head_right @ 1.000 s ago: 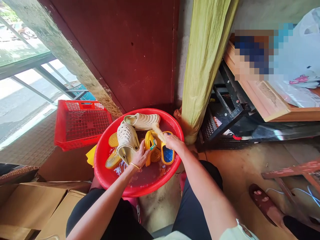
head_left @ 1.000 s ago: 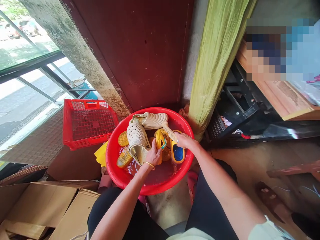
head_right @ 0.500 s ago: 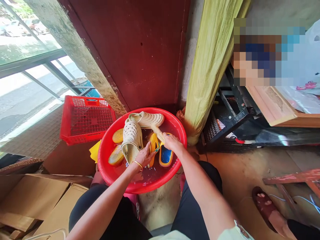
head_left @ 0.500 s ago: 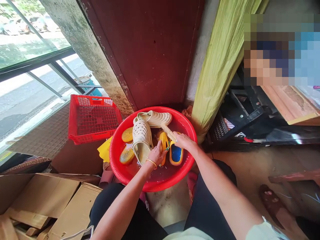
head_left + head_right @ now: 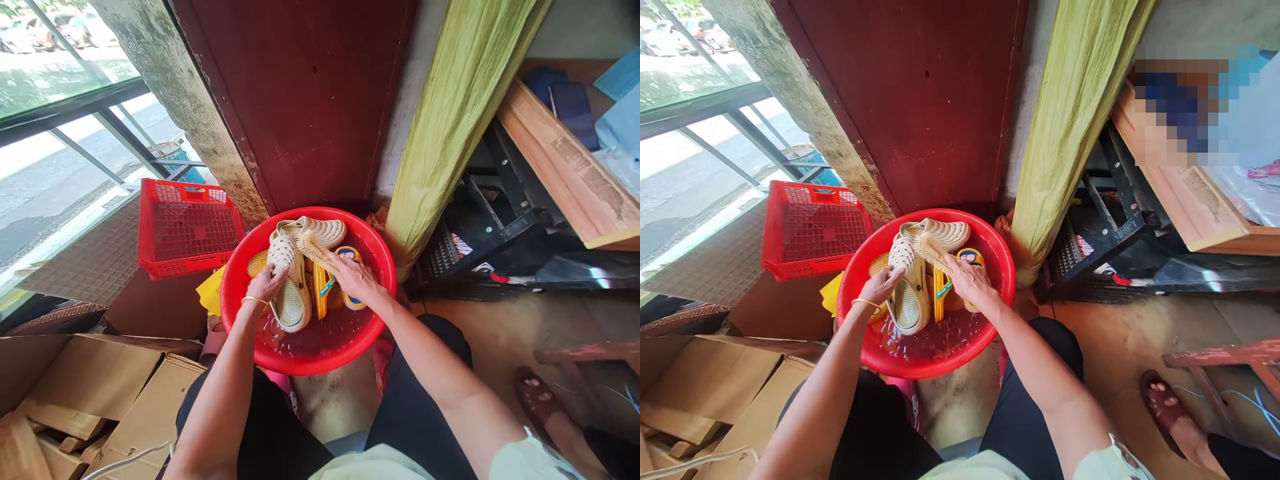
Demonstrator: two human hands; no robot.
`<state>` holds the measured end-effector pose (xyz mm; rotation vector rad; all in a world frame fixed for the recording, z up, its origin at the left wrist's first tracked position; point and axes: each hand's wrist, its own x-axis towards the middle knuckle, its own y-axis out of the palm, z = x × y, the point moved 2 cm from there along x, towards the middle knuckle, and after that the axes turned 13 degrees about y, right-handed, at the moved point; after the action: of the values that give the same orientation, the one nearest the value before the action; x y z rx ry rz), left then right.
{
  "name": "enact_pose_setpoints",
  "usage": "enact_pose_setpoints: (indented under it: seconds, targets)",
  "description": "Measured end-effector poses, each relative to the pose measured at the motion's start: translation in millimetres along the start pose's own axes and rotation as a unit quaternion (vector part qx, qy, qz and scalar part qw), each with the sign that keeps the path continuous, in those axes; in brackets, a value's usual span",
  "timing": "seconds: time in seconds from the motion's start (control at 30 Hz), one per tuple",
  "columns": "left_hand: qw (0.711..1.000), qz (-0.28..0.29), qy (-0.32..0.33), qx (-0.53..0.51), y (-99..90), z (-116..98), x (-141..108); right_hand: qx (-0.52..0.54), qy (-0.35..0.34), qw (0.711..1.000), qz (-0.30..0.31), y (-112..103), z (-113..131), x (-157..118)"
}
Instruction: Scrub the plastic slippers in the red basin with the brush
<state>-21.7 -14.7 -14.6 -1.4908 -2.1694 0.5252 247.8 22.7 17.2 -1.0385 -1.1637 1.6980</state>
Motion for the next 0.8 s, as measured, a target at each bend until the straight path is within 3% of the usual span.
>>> enact_pose_setpoints:
  seconds: [0.07,0.17,0.27,0.4,0.6,0.8]
  targets:
    - [0.995,0.061,-0.005,0.084,11.9,2.3,-6.1,-0.003,-0.026,1.000,-0.004,2.8,9.9,-5.3]
    - [0.969,0.131,0.091,0.187,30.1,-4.8,-23.8,-0.021,-0.046,0.999,0.010,3.1,16.8,-8.9]
    - [0.950,0.169,0.157,0.211,43.5,-8.7,-40.4,-0.038,-0.003,0.999,0.022,-4.2,9.2,-5.2]
    - [0.945,0.177,0.192,0.194,58.2,-6.6,-52.7,-0.051,0.057,0.997,-0.007,-15.6,-6.1,1.8]
    - [0.950,0.159,0.192,0.188,74.7,-9.6,-59.4,-0.071,-0.023,0.997,0.004,-9.4,1.8,3.3]
    - [0.949,0.169,0.184,0.191,69.0,-8.5,-50.6,-0.106,0.038,0.994,0.010,-13.3,-16.3,10.6]
